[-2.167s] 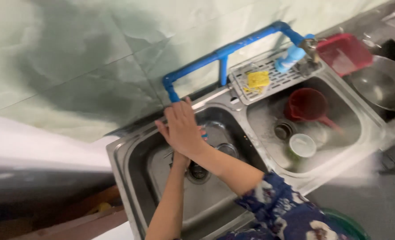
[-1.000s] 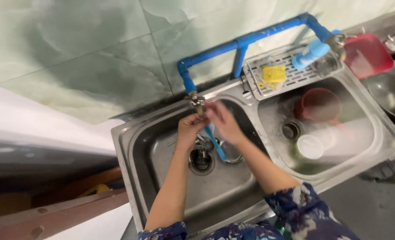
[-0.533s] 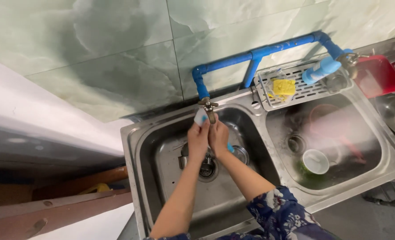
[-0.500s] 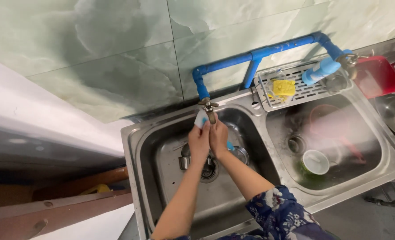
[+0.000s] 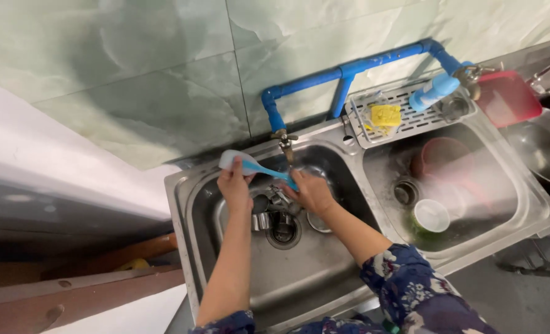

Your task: Wash measuring cups, a sieve, and a metal bowl in a kitchen sink.

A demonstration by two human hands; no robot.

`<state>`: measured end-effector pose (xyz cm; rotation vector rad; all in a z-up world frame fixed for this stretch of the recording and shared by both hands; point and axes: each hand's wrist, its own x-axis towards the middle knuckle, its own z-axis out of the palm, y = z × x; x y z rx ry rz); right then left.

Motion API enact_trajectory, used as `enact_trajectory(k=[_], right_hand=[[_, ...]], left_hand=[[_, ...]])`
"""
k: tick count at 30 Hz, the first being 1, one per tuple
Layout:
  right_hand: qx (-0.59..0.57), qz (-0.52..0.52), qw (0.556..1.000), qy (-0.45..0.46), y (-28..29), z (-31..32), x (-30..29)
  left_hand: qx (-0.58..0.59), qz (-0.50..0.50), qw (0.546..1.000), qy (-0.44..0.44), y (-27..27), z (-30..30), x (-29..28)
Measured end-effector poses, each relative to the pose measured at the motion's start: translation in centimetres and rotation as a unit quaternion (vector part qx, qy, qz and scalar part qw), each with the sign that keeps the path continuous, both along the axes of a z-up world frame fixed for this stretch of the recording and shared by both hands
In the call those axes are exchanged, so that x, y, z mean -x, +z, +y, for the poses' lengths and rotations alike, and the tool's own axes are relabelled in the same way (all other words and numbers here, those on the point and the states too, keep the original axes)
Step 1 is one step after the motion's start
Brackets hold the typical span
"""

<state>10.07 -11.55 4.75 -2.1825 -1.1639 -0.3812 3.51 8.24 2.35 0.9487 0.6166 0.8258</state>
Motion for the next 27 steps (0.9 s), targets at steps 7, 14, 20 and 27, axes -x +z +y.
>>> enact_trajectory(k=[7, 14, 20, 27], right_hand=[[0.109, 0.151, 0.975, -0.119, -7.7, -0.7, -5.1], [0.191, 0.175, 0.965, -0.035, -2.3, 1.6, -1.6], [-0.001, 0.196, 0.98, 0.037, 1.2, -0.1, -0.4], [0.06, 0.182, 0.98, -0.057, 3.0, -9.5, 4.3]], left_hand=[[-0.031, -0.063, 0.997, 0.019, 5.0, 1.8, 1.9], [-0.066, -0.006, 0.997, -0.033, 0.0, 0.6, -0.4], [0.009, 0.025, 0.979, -0.204, -6.3, -1.6, -2.8], [0.145, 0.006, 0.959, -0.244, -7.6, 0.3, -2.8]])
